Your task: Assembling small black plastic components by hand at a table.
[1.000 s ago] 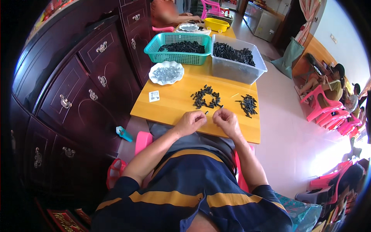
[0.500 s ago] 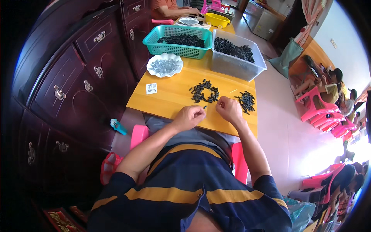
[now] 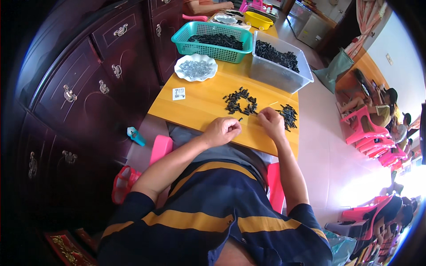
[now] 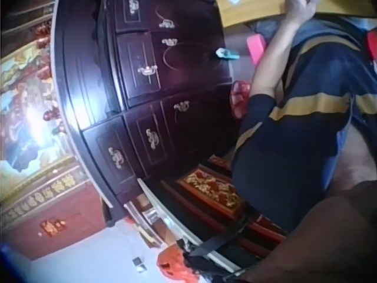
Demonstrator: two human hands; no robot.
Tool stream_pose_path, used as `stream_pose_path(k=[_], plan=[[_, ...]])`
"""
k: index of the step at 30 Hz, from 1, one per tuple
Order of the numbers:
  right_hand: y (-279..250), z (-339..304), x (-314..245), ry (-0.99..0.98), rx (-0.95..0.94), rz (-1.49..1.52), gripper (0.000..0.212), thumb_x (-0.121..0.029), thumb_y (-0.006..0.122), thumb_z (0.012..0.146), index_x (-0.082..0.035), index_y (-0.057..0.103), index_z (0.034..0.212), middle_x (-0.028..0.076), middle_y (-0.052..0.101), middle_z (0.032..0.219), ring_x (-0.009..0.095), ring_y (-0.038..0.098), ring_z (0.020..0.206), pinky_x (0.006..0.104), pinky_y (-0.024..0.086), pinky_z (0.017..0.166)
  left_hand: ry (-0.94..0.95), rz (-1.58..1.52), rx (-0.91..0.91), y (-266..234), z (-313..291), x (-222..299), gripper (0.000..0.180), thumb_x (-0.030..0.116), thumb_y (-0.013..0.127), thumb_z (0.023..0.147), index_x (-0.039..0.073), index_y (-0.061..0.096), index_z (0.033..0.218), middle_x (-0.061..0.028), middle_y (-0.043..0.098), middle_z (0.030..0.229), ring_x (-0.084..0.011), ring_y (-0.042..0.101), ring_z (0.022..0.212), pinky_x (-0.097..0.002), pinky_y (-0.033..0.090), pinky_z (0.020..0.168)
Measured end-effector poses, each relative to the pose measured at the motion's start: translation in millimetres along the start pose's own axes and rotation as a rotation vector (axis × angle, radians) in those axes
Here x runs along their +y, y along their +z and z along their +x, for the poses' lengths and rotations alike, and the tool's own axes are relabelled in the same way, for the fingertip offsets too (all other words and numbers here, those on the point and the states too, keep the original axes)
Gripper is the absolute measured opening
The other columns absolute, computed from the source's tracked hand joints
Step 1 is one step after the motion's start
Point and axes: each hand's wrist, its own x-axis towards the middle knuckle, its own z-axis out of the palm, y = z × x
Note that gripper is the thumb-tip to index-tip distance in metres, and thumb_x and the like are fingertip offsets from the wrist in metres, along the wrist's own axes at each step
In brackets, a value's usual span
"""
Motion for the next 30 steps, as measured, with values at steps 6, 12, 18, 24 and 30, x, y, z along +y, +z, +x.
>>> stream_pose_path(k=[6, 12, 18, 24, 30], plan=[[-20.7, -25.3, -3.3, 0.222, -0.128, 0.532, 0.020, -0.024, 0.063, 0.099, -0.004, 0.065, 0.096, 0.000, 0.063, 0.078, 0.007, 0.057, 0.067, 0.0226, 0.047, 0.064, 0.043, 0.029, 0.007, 3.7, -0.7, -0.9, 0.010, 0.012, 0.070, 0.087, 0.002, 0.066, 0.086, -0.0054, 0.066, 0.073, -0.0132, 0.062, 0.065, -0.0291, 0.049, 0.061], [-22.8, -54.1, -23.2, 0.259, -0.185, 0.823, 0.015, -0.021, 0.060, 0.102, -0.007, 0.062, 0.106, 0.001, 0.064, 0.087, 0.007, 0.057, 0.071, 0.0228, 0.048, 0.069, 0.106, 0.170, 0.038, 8.1, -1.7, -1.5, 0.011, 0.012, 0.070, 0.087, 0.002, 0.066, 0.085, -0.0063, 0.066, 0.075, -0.0149, 0.063, 0.065, -0.0304, 0.050, 0.061], [-8.1, -81.0, -38.1, 0.316, -0.302, 0.964, 0.013, -0.014, 0.060, 0.100, -0.009, 0.061, 0.112, 0.003, 0.067, 0.098, 0.008, 0.059, 0.076, 0.0224, 0.050, 0.073, 0.053, 0.048, 0.071, 2.4, -0.5, 9.0, 0.009, 0.012, 0.068, 0.087, 0.004, 0.065, 0.085, -0.0101, 0.064, 0.074, -0.0222, 0.065, 0.066, -0.0335, 0.050, 0.060], [3.9, -83.5, -24.8, 0.419, -0.248, 1.125, 0.013, -0.016, 0.063, 0.099, -0.009, 0.063, 0.110, 0.002, 0.069, 0.096, 0.006, 0.060, 0.077, 0.0207, 0.051, 0.074, 0.086, -0.061, 0.099, -0.3, 2.6, 37.4, 0.008, 0.005, 0.069, 0.088, 0.000, 0.064, 0.086, -0.0100, 0.064, 0.075, -0.0177, 0.062, 0.064, -0.0311, 0.049, 0.059], [5.2, -82.8, -22.5, 0.394, -0.252, 1.150, 0.012, -0.017, 0.065, 0.098, -0.009, 0.065, 0.107, 0.002, 0.069, 0.093, 0.006, 0.060, 0.075, 0.0206, 0.050, 0.072, 0.090, -0.074, 0.071, 6.0, 4.1, 54.0, 0.007, 0.004, 0.068, 0.090, -0.001, 0.064, 0.087, -0.0080, 0.064, 0.075, -0.0141, 0.059, 0.063, -0.0294, 0.048, 0.059]])
